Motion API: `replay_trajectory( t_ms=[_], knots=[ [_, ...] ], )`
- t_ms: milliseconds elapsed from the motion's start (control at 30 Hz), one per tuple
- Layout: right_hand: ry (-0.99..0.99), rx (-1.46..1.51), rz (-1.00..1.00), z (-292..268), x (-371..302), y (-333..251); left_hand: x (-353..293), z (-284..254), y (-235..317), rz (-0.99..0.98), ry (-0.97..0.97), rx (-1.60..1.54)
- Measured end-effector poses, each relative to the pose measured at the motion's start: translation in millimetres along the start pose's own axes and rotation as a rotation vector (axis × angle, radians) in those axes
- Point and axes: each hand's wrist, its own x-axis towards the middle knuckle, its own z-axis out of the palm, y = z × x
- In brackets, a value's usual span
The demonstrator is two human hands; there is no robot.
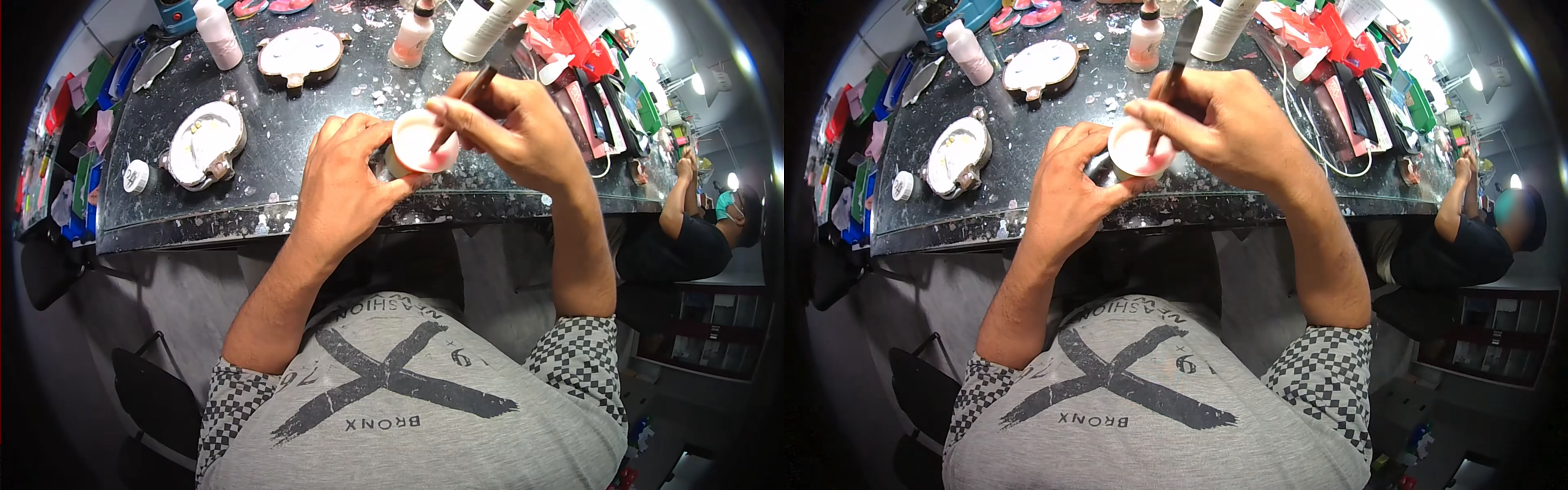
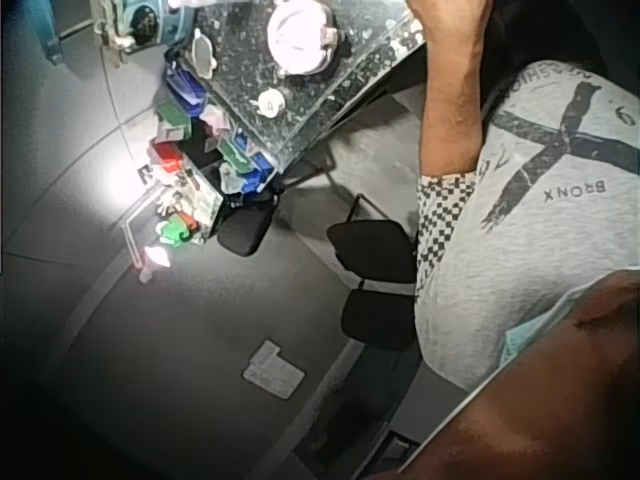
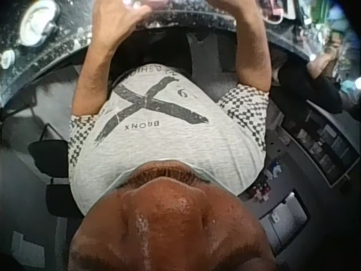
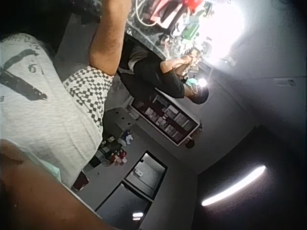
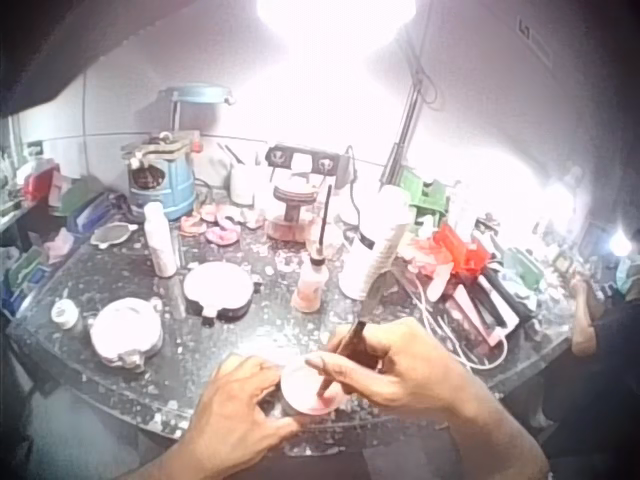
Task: The person pours liquid from a bottle into a cup containing pink powder and stirs the mixture with a brush.
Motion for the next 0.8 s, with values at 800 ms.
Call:
replay_trajectory(
  t_ms=[800],
  knots=[
    [-0.006,0.073,-0.124,3.8,-3.3,-1.7,0.2,0.0,0.7,-0.001,-0.017,-0.006]
  ],
)
